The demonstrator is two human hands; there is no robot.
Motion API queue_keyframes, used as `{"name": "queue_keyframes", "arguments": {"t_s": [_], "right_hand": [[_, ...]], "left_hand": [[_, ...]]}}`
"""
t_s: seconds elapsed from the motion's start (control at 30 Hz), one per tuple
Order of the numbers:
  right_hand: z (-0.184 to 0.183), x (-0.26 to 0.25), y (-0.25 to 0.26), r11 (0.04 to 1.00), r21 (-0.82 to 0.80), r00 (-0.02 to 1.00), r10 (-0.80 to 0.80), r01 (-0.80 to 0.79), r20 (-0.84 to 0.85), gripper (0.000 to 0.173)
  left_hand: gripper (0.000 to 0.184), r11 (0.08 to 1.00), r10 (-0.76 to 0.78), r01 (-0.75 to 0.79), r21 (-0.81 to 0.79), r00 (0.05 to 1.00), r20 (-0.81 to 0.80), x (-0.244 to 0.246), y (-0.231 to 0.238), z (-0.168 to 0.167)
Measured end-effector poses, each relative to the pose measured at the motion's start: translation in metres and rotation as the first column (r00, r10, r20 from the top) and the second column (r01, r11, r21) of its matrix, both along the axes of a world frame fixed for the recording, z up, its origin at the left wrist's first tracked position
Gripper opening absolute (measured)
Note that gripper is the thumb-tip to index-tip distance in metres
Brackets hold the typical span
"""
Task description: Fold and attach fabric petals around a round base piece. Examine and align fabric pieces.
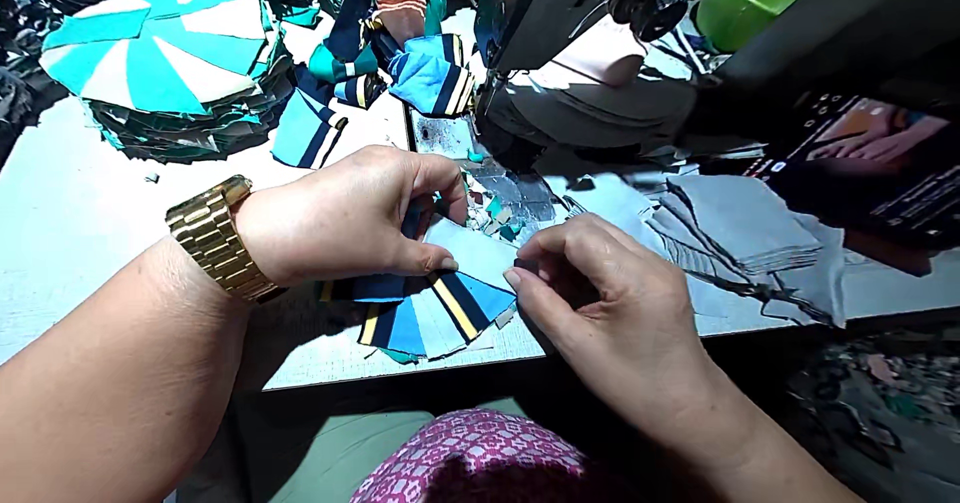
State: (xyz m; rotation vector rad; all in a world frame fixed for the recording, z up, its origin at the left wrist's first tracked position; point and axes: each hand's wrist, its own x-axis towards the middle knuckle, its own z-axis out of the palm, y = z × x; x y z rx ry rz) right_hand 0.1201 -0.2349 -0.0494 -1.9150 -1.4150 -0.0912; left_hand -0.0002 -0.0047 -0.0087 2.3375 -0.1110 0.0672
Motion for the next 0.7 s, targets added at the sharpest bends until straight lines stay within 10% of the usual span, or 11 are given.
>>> {"name": "queue_keyframes", "arguments": {"t_s": [0.47, 0.7], "right_hand": [[0.002, -0.002, 0.004, 0.988, -0.082, 0.968, 0.149, -0.134, 0.200, 0.026], [0.023, 0.018, -0.016, 0.986, -0.032, 0.982, 0.168, -0.166, 0.084, 0.028]], "left_hand": [[0.010, 0.963, 0.031, -0.040, 0.267, 0.999, 0.038, -0.006, 0.005, 0.003], [0.015, 0.994, 0.086, -0.093, 0.064, 0.989, 0.118, -0.005, 0.014, 0.000]]}}
